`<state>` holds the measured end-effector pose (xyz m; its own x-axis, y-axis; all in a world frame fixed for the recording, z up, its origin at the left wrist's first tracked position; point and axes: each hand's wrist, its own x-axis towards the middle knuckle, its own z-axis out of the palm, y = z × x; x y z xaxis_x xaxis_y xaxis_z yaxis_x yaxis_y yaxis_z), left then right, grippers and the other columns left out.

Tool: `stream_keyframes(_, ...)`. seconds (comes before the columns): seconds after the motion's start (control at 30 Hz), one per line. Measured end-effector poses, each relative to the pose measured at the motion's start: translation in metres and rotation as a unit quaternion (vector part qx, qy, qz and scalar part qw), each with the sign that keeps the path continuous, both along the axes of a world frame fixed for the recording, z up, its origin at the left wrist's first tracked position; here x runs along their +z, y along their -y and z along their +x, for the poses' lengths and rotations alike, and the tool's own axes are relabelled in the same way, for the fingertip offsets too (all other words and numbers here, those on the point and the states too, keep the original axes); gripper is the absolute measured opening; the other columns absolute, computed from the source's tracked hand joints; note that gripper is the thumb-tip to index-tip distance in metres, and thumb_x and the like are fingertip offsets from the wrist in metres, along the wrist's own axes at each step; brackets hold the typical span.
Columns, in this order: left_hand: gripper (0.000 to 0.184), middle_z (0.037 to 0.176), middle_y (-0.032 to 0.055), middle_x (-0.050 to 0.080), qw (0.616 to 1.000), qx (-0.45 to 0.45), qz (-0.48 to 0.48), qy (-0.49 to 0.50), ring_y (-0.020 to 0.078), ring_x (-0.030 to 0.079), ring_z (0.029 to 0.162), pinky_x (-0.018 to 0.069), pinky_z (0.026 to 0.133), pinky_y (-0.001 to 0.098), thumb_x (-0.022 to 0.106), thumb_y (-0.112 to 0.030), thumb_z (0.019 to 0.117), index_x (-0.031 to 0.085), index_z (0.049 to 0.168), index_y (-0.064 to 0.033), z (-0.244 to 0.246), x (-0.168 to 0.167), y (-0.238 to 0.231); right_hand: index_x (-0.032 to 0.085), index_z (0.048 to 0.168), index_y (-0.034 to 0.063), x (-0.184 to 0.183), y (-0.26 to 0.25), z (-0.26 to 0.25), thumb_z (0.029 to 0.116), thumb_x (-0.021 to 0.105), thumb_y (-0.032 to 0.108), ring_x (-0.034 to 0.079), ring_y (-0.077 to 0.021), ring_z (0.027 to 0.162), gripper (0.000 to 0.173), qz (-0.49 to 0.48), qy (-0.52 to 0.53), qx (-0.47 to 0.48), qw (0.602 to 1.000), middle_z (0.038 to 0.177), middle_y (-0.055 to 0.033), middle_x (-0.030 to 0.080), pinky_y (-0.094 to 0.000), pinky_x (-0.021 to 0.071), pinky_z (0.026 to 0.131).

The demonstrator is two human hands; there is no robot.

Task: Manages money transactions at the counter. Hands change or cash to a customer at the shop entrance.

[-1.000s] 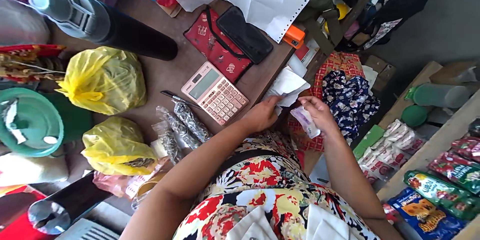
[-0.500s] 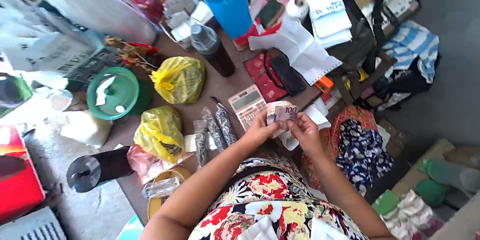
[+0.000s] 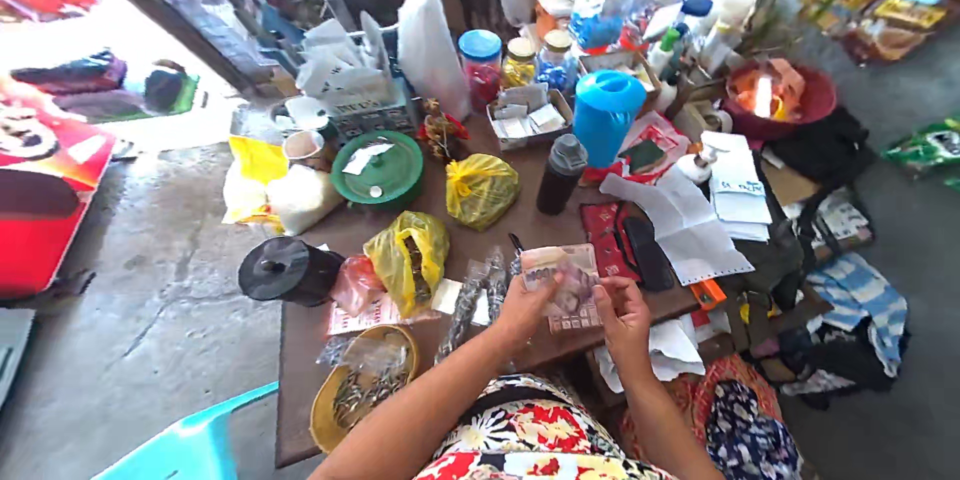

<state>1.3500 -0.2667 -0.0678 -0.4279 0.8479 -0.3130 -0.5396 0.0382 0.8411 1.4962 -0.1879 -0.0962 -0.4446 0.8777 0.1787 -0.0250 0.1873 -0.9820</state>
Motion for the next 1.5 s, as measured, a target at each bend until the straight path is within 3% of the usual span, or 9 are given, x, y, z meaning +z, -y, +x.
stream_keyframes(0.13,0.021,0.1,0.0032,0.075,0.997,0.012,0.042,-0.06,0.0103,0.072,0.094,0.0604,0.091,0.0331,0.068,-0.002,0.0938,0.065,0.114,0.0037,-0.008,-0.005,0.014,0.072,0.1,0.0077,0.002,0.009,-0.017,0.0912,0.075,0.016,0.064,0.0001,0.091,0.012,0.02,-0.024,0.028,0.999,0.105,0.0033,0.068,-0.0162,0.0562,0.076)
stream_keyframes(0.3,0.031,0.104,0.0146,0.075,0.997,0.065,0.011,0.042,0.0226,0.076,0.093,0.063,0.087,0.04,0.036,-0.012,0.1102,0.053,0.127,0.0082,-0.024,0.01,0.024,0.077,0.104,0.0234,0.012,0.012,-0.013,0.0923,0.076,0.02,0.066,0.0036,0.085,0.012,-0.031,-0.079,0.133,0.988,0.101,0.0137,0.073,-0.0148,0.0568,0.075)
stream_keyframes(0.43,0.024,0.099,0.0046,0.075,0.996,0.066,0.019,-0.05,0.0098,0.073,0.092,0.0608,0.088,0.0303,0.069,0.005,0.0904,0.063,0.113,0.005,-0.022,0.003,0.029,0.062,0.129,-0.0018,0.019,0.016,-0.023,0.0884,0.074,0.004,0.064,0.002,0.076,0.043,-0.068,-0.045,0.132,0.988,0.092,0.008,0.07,-0.0167,0.0566,0.071)
stream_keyframes(0.6,0.025,0.099,0.0078,0.075,0.998,0.062,0.01,-0.007,0.0147,0.074,0.09,0.0619,0.085,0.0332,0.066,-0.002,0.095,0.061,0.118,0.0053,-0.023,0.006,0.029,0.075,0.099,0.0053,0.013,0.016,-0.025,0.0908,0.073,0.007,0.062,0.0008,0.084,0.009,-0.026,-0.028,0.082,0.996,0.103,0.002,0.066,-0.0139,0.0549,0.072)
stream_keyframes(0.7,0.029,0.102,0.0144,0.075,0.994,0.088,0.02,0.06,0.0243,0.076,0.093,0.0633,0.087,0.0407,0.035,-0.013,0.1113,0.051,0.126,0.0064,-0.028,0.012,0.027,0.073,0.101,0.0151,0.007,0.013,-0.011,0.0963,0.07,0.017,0.064,0.0024,0.086,0.006,-0.043,-0.06,0.154,0.985,0.105,0.0084,0.067,-0.0149,0.0557,0.075)
stream_keyframes(0.8,0.018,0.097,0.0069,0.076,0.995,0.093,0.046,-0.014,0.0155,0.075,0.089,0.0627,0.086,0.035,0.059,0.0,0.0995,0.061,0.117,0.0054,-0.026,0.003,0.026,0.071,0.113,0.0245,0.009,0.011,-0.009,0.1014,0.061,0.041,0.064,0.0053,0.088,0.022,-0.046,-0.072,0.21,0.974,0.104,0.016,0.071,-0.0144,0.0541,0.077)
stream_keyframes(0.93,0.032,0.096,0.0058,0.076,0.996,0.058,0.024,-0.059,0.0119,0.074,0.089,0.0619,0.087,0.0318,0.076,0.005,0.0842,0.063,0.114,0.0053,-0.017,0.0,0.023,0.069,0.114,-0.0019,0.015,0.013,-0.028,0.0909,0.075,0.015,0.051,0.0061,0.065,0.03,-0.018,-0.007,0.111,0.994,0.103,0.0,0.067,-0.0113,0.0445,0.057)
stream_keyframes(1.1,0.025,0.099,0.0134,0.076,0.995,0.087,0.024,0.034,0.0225,0.076,0.09,0.0631,0.086,0.0393,0.046,-0.011,0.108,0.054,0.124,0.0065,-0.025,0.011,0.022,0.068,0.101,0.0055,0.013,0.012,-0.022,0.0957,0.068,0.011,0.051,0.0064,0.068,0.008,0.026,-0.027,0.121,0.992,0.103,0.003,0.063,-0.0098,0.0456,0.059)
stream_keyframes(1.5,0.013,0.09,0.003,0.076,0.987,0.081,0.062,-0.122,0.0098,0.074,0.084,0.0625,0.084,0.0311,0.068,0.003,0.0922,0.066,0.105,0.0025,-0.023,0.006,0.024,0.068,0.108,0.0013,0.027,0.016,-0.032,0.0879,0.078,0.013,0.05,0.0063,0.056,0.025,-0.022,0.034,0.116,0.992,0.083,0.0077,0.067,-0.0118,0.0442,0.052)
